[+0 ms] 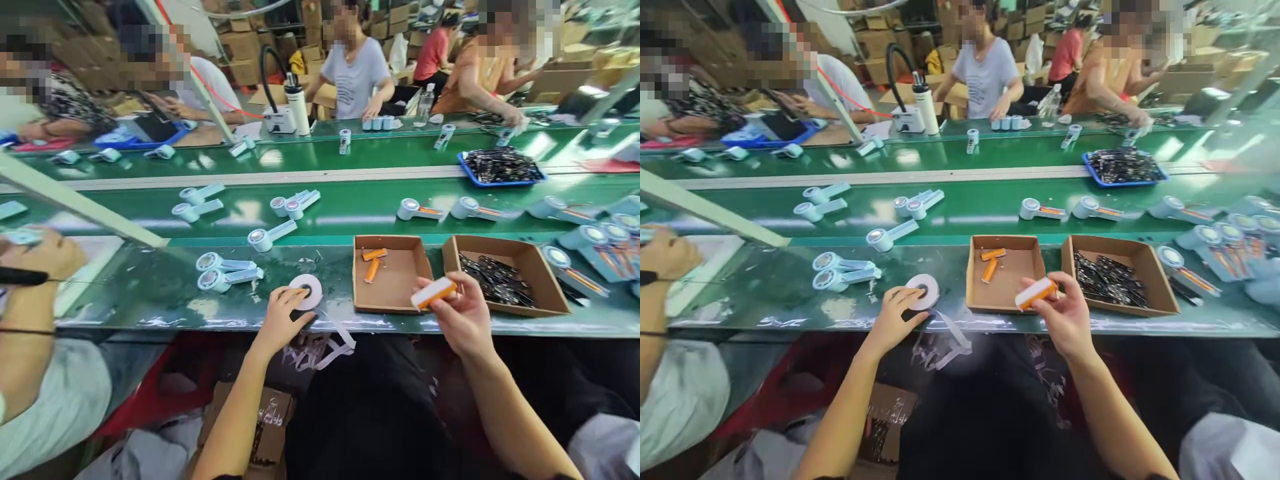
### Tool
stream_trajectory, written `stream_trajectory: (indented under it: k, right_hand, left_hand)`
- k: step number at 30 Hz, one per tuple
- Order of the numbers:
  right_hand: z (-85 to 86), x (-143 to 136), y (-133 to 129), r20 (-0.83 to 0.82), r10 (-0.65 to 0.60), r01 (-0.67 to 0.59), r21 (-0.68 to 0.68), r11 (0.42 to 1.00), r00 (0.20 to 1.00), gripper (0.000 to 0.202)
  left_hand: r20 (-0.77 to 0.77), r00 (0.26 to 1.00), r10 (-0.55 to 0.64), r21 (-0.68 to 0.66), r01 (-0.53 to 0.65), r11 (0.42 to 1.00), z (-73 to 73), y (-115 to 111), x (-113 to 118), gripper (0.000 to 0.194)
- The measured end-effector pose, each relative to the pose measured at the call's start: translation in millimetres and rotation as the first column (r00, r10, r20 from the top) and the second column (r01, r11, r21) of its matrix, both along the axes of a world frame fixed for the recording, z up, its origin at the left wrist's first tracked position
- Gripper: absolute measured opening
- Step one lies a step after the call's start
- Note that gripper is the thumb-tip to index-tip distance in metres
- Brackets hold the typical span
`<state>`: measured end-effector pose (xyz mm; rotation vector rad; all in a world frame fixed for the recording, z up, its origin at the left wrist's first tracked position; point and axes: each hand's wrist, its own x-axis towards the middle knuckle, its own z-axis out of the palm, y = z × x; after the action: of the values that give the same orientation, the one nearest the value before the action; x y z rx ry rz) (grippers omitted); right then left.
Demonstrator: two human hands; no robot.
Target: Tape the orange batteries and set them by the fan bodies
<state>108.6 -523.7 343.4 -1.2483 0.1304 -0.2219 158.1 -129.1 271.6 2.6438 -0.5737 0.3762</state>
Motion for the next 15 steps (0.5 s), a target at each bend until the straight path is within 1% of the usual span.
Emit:
stream_trajectory:
  k: [1, 3, 5, 6, 8, 10, 11, 12, 13, 15]
  right_hand:
    - [-8.5, -7, 3, 0.001, 0.017, -0.017, 0.009, 1.000, 1.000, 0.056]
    - [-21.0, -17, 2, 0.021, 0.010, -0.011, 0.036, 0.999, 1.000, 0.054]
    - [-28.4, -20, -5, 0.021, -0.011, 0.009, 0.063, 0.998, 1.000, 0.053]
    - [-31.1, -21, -11, 0.008, -0.020, 0.020, 0.073, 0.997, 1.000, 0.052]
    - [-35.9, -22, -22, -0.029, -0.031, 0.033, 0.084, 0.996, 0.999, 0.049]
    - [-40.7, -23, -31, -0.066, -0.023, 0.028, 0.075, 0.997, 0.998, 0.047]
    - [-42.6, -24, -33, -0.079, -0.014, 0.019, 0.060, 0.998, 0.997, 0.048]
    - [-43.8, -24, -34, -0.091, -0.007, 0.010, 0.039, 0.999, 0.996, 0.049]
    - [-44.0, -24, -35, -0.100, -0.001, 0.003, 0.014, 1.000, 0.995, 0.051]
    - [-41.0, -20, -33, -0.111, 0.008, -0.012, -0.034, 0.999, 0.994, 0.053]
  left_hand:
    - [0.016, 0.999, 0.038, -0.035, -0.037, 0.999, 1.2, 8, 4, 0.036]
    - [0.085, 0.983, 0.161, -0.082, -0.154, 0.985, 7.3, 26, 11, 0.031]
    - [0.154, 0.943, 0.294, -0.072, -0.286, 0.956, 16.8, 50, 20, 0.032]
    - [0.184, 0.922, 0.341, -0.050, -0.337, 0.940, 22.2, 65, 25, 0.034]
    - [0.215, 0.903, 0.373, 0.010, -0.384, 0.923, 32.8, 91, 38, 0.037]
    - [0.201, 0.919, 0.340, 0.072, -0.360, 0.930, 42.4, 104, 58, 0.040]
    - [0.182, 0.934, 0.306, 0.105, -0.328, 0.939, 46.8, 104, 72, 0.042]
    - [0.162, 0.950, 0.268, 0.139, -0.291, 0.947, 50.8, 99, 87, 0.044]
    - [0.146, 0.962, 0.232, 0.171, -0.255, 0.952, 54.6, 89, 105, 0.046]
    - [0.111, 0.981, 0.159, 0.233, -0.181, 0.956, 61.4, 58, 148, 0.048]
